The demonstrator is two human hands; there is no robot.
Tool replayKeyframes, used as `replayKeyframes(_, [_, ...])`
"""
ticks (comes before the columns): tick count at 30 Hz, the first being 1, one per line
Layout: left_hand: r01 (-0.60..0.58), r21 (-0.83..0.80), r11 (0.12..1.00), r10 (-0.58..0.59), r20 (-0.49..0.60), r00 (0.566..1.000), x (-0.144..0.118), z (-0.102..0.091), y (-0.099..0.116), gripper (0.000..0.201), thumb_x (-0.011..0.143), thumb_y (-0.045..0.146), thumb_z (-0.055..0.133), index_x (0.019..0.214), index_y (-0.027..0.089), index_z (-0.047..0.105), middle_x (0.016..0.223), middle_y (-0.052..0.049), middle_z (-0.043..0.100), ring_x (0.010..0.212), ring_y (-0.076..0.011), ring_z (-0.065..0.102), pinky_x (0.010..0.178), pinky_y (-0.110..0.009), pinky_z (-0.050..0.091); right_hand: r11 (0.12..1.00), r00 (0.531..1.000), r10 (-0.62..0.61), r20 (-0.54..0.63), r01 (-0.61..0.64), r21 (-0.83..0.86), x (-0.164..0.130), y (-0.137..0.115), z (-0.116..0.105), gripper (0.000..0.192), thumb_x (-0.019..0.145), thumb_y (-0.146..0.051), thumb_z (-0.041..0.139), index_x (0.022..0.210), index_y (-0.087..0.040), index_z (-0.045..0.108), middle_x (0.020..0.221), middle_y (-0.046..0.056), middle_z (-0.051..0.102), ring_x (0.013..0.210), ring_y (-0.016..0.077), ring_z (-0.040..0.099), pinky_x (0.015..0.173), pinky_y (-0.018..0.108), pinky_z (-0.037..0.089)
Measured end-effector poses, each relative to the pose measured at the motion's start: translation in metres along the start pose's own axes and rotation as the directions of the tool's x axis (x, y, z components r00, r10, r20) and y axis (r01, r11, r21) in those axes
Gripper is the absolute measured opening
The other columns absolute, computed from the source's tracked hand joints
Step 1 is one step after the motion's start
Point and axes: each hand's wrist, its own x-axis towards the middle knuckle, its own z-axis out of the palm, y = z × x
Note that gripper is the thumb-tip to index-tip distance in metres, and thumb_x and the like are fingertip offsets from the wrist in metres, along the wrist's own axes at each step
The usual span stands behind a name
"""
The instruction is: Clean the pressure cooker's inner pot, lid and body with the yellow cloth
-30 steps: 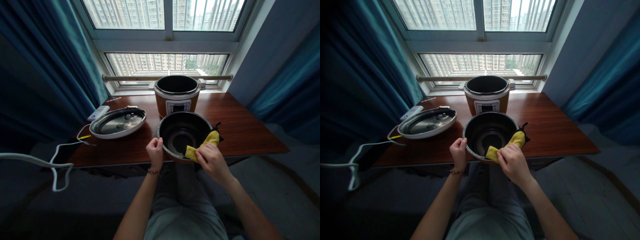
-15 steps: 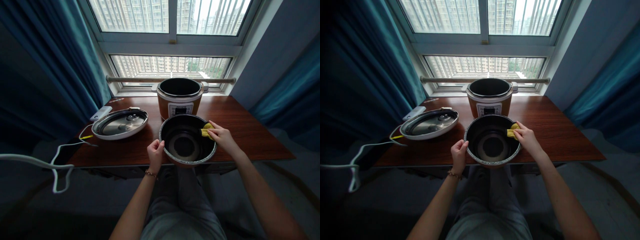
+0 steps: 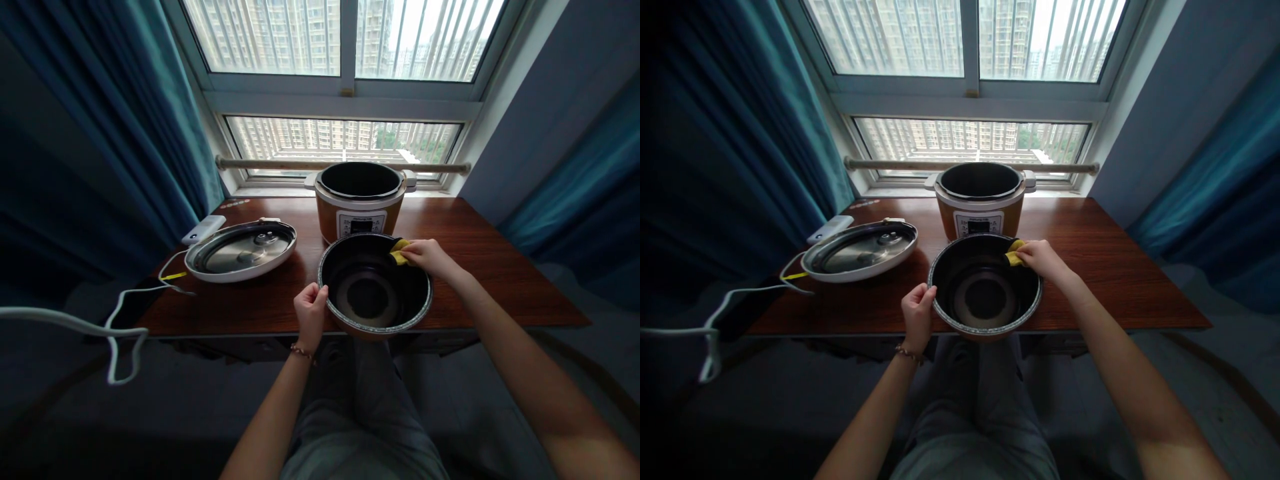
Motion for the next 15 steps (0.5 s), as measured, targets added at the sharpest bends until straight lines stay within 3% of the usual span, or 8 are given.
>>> replayKeyframes(4, [0.006, -0.001, 1.0, -0.006, -0.058, 0.998, -0.001, 0.003, 0.001, 0.036, 0.07, 0.03, 0.055, 0.049, 0.018, 0.028, 0.051, 0.006, 0.024, 0.048, -0.0069, 0.022, 0.043, -0.02, 0.02, 0.999, 0.999, -0.014, -0.037, 0.012, -0.05, -0.013, -0.002, 0.003, 0.023, 0.081, -0.025, 0.049, 0.082, -0.017, 0.071, 0.085, 0.005, 0.068, 0.075, 0.0148, 0.061, 0.07, 0.024, 0.046])
replayKeyframes(10, [0.021, -0.02, 1.0, -0.021, -0.015, 1.0, 0.003, 0.007, 0.003, 0.034, 0.071, 0.03, 0.055, 0.049, 0.018, 0.031, 0.05, 0.006, 0.026, 0.047, -0.007, 0.024, 0.044, -0.02, 0.022, 0.993, 0.998, 0.033, 0.062, -0.026, -0.119, -0.037, -0.002, -0.005, 0.024, 0.082, -0.027, 0.049, 0.08, -0.018, 0.071, 0.078, 0.005, 0.067, 0.07, 0.0163, 0.061, 0.066, 0.026, 0.046])
replayKeyframes(15, [0.063, -0.019, 0.998, -0.062, 0.039, 0.997, 0.006, 0.005, 0.002, 0.034, 0.07, 0.032, 0.055, 0.049, 0.017, 0.033, 0.049, 0.006, 0.027, 0.047, -0.0071, 0.024, 0.044, -0.02, 0.022, 0.997, 0.999, 0.017, 0.043, -0.014, -0.078, -0.05, -0.003, -0.01, 0.023, 0.082, -0.028, 0.049, 0.088, -0.02, 0.07, 0.086, 0.006, 0.068, 0.078, 0.0183, 0.062, 0.072, 0.029, 0.048])
